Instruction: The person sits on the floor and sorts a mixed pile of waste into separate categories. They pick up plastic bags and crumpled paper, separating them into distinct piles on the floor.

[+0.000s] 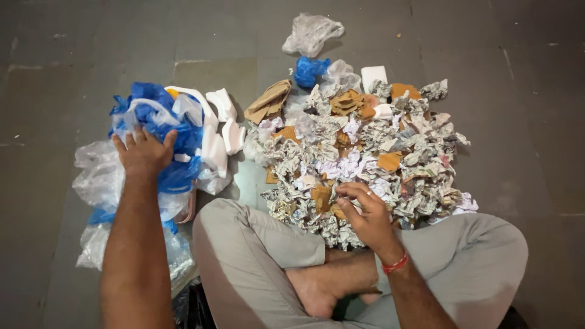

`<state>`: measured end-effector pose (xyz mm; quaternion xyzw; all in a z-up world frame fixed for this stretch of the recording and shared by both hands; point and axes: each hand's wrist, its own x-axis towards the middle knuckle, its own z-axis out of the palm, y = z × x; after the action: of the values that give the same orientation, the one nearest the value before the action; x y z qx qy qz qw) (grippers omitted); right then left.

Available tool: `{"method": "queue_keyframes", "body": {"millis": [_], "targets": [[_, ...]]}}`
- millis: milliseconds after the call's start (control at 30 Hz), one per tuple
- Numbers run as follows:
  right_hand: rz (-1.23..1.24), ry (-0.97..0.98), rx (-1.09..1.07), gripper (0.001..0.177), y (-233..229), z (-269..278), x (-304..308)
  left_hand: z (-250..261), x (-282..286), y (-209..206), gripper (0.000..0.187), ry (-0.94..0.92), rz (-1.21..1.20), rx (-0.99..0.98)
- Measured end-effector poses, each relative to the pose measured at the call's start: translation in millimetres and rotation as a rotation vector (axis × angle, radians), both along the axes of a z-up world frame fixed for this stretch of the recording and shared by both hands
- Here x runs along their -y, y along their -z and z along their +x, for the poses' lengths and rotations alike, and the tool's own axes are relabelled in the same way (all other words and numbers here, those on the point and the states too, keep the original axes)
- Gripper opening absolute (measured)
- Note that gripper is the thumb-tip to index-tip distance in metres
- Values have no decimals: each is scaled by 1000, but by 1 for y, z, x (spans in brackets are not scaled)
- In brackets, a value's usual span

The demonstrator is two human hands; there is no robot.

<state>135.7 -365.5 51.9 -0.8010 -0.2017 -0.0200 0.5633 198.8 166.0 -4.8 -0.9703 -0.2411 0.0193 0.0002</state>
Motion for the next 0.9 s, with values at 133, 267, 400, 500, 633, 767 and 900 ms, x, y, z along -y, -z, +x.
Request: {"method": "queue_keyframes", "body": {"millis": [133, 267, 400, 500, 633, 767, 900], "targets": [[14, 18, -6, 19, 3, 5, 2, -1, 33, -22, 91, 1, 194, 360], [49, 25, -21, 18, 6, 6, -1, 12, 97, -29, 66, 192, 92, 410], [70, 22, -31, 19, 8, 5, -3, 22, 174, 0, 62, 274, -632, 272], [76, 23, -21, 19, 9, 3, 0, 36, 199, 42, 103, 342, -433, -7], [77, 67, -143, 21, 11, 5, 7, 37, 215, 112, 80, 316, -650, 262], [85, 77, -187, 21, 12, 5, 9, 43, 219, 124, 66, 306, -878, 345], [109, 56, -134, 21, 10, 5, 12, 23, 237, 61, 84, 190, -815, 416]]}}
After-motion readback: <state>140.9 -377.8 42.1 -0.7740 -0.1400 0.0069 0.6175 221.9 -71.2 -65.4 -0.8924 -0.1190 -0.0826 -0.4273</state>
